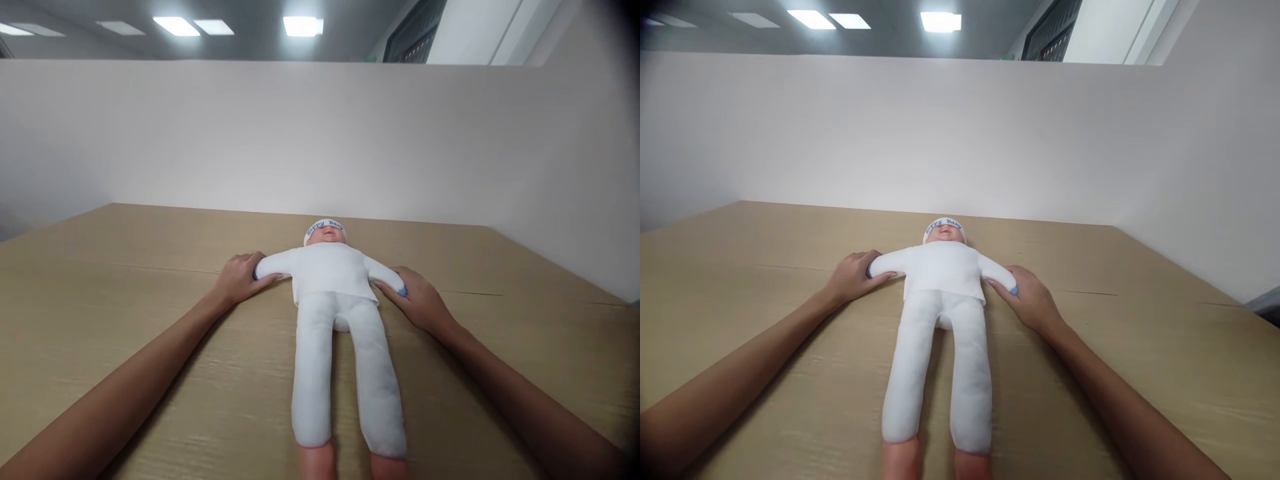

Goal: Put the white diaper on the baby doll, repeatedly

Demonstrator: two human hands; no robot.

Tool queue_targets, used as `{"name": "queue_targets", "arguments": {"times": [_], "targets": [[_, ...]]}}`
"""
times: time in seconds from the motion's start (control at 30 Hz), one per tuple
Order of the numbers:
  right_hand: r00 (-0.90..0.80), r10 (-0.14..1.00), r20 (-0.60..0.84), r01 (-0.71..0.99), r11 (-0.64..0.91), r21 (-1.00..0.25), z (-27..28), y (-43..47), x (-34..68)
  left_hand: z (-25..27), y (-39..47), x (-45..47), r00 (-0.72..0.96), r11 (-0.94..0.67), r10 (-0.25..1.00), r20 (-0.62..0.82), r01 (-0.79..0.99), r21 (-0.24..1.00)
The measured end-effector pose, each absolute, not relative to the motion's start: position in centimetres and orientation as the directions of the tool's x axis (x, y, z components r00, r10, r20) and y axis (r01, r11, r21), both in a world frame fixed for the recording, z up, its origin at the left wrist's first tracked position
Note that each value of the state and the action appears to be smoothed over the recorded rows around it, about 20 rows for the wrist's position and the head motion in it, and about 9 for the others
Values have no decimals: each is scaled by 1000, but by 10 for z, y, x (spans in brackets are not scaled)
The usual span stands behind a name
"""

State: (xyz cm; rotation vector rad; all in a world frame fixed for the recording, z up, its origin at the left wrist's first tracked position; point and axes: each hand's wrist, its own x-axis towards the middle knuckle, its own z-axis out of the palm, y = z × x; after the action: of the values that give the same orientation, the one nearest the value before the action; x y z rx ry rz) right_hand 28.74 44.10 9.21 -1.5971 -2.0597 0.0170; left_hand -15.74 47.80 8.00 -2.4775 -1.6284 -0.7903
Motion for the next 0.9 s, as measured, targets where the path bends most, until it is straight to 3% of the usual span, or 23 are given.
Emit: {"name": "queue_targets", "arguments": {"times": [0.13,0.5,0.63,0.77,0.9], "targets": [[-128,879,460,915,284,-287,84,472,293,73,506,-161,250,-419,831,497,870,262],[-182,895,407,906,314,-285,74,482,309,74,506,-167,258,-420,870,420,835,356],[-139,856,499,925,292,-243,67,476,308,73,497,-168,247,-415,868,430,837,357],[-97,794,600,925,294,-240,71,444,290,75,465,-160,83,-309,856,511,874,376],[-57,760,648,867,360,-346,100,356,247,98,389,-131,-69,-296,815,575,803,517]]}}
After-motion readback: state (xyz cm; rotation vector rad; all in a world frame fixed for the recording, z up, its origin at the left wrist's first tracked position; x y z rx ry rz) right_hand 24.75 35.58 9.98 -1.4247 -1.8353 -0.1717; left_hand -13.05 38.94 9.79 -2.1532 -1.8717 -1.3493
